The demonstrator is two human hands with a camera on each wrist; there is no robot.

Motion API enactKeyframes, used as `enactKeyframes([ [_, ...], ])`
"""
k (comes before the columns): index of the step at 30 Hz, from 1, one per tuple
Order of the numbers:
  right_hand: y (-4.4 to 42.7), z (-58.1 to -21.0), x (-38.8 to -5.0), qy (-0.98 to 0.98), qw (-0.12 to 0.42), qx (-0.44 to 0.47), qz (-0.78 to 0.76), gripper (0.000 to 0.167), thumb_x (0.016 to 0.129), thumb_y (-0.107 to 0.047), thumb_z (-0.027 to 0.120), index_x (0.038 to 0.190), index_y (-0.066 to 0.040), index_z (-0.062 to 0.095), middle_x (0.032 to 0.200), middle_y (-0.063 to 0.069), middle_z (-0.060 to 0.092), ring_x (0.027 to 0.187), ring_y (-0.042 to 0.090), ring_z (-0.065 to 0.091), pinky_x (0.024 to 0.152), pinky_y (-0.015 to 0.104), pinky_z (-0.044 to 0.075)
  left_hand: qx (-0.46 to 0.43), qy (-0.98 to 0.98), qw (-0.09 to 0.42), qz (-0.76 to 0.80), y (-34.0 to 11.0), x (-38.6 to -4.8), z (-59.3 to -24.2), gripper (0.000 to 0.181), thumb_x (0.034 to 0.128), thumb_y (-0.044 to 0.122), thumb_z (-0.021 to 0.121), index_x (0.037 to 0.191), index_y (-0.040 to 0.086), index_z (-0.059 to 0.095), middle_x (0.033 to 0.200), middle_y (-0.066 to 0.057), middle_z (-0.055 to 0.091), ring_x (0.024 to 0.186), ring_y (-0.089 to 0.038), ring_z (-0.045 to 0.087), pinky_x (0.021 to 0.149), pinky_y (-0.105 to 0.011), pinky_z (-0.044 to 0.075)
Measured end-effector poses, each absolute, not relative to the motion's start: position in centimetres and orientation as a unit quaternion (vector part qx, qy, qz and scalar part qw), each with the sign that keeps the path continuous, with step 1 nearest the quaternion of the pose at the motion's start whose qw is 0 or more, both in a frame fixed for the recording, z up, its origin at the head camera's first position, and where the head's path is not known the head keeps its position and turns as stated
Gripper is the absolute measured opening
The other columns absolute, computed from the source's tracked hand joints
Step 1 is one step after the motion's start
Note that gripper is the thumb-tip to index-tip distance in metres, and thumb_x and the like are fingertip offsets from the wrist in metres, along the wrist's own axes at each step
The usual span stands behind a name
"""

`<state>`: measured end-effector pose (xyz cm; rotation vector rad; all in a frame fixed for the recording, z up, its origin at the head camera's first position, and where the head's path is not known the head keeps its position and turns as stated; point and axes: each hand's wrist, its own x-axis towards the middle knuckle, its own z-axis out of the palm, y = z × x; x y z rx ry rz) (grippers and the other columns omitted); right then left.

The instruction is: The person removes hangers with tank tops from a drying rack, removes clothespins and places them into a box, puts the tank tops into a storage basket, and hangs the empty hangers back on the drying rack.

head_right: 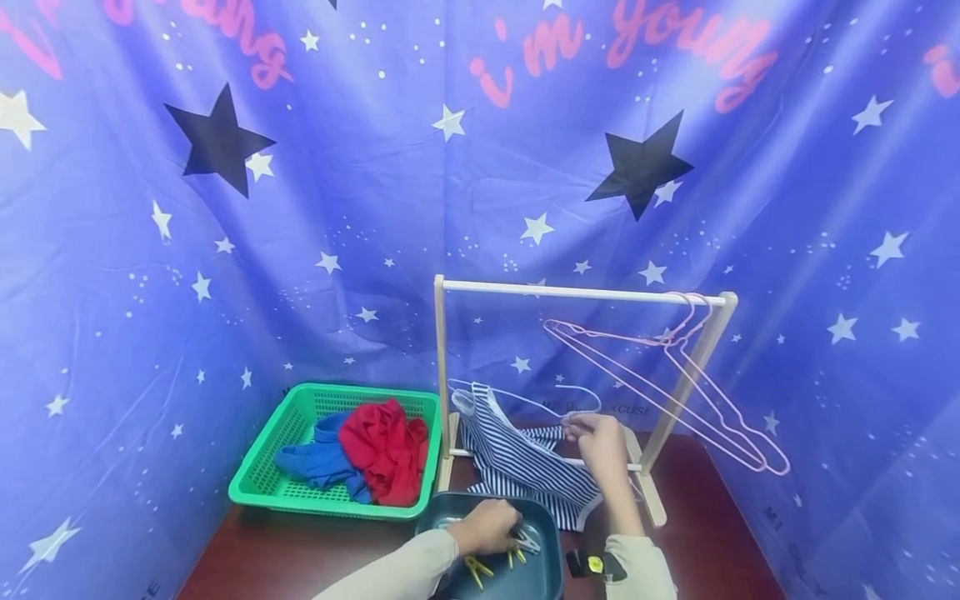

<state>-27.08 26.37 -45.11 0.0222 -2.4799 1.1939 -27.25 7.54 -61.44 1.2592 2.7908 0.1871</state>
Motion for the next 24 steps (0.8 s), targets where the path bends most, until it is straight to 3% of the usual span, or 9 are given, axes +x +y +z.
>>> enactKeyframes([
  [5, 26.4, -45.1, -26.7, -0.882, 0.2, 0.02, 0.427, 0.014, 0.087, 0.019, 0.062, 0.092, 0.016, 0.074, 0.09, 0.03, 0.074, 0.067, 0.019, 0.073, 0.062, 0.011, 0.055, 0.4, 0.914, 0.032, 0.065, 7.7, -27.0, -61.3, 0.036, 0.0893, 0.032, 0.078, 0.065, 0.019, 0.056, 0.057, 0.011, 0.031, 0.052, -0.005, 0.032, 0.05, -0.02, 0.032],
  [10, 26.4, -44.8, -26.6, -0.893, 0.195, 0.046, 0.402, 0.015, 0.086, 0.018, 0.062, 0.091, 0.013, 0.075, 0.089, 0.027, 0.075, 0.068, 0.02, 0.074, 0.065, 0.016, 0.057, 0.376, 0.925, 0.003, 0.059, 8.0, -26.9, -61.4, 0.034, 0.0873, 0.033, 0.079, 0.065, 0.019, 0.059, 0.057, 0.01, 0.049, 0.052, -0.005, 0.045, 0.052, -0.022, 0.042],
  [14, 26.0, -44.5, -26.6, -0.904, 0.188, 0.069, 0.378, 0.016, 0.085, 0.017, 0.064, 0.091, 0.009, 0.077, 0.087, 0.022, 0.077, 0.069, 0.014, 0.072, 0.065, 0.013, 0.054, 0.358, 0.932, -0.005, 0.058, 8.3, -26.9, -61.6, 0.033, 0.0855, 0.033, 0.081, 0.065, 0.019, 0.061, 0.06, 0.008, 0.058, 0.055, -0.006, 0.053, 0.053, -0.024, 0.045],
  [24, 24.0, -44.0, -26.6, -0.901, 0.184, 0.126, 0.371, 0.022, 0.079, 0.021, 0.063, 0.082, 0.005, 0.077, 0.078, 0.015, 0.076, 0.068, 0.013, 0.07, 0.064, 0.019, 0.056, 0.343, 0.938, -0.013, 0.051, 9.0, -27.0, -62.4, 0.032, 0.0821, 0.033, 0.085, 0.062, 0.02, 0.063, 0.062, 0.007, 0.064, 0.059, -0.007, 0.061, 0.054, -0.024, 0.049],
])
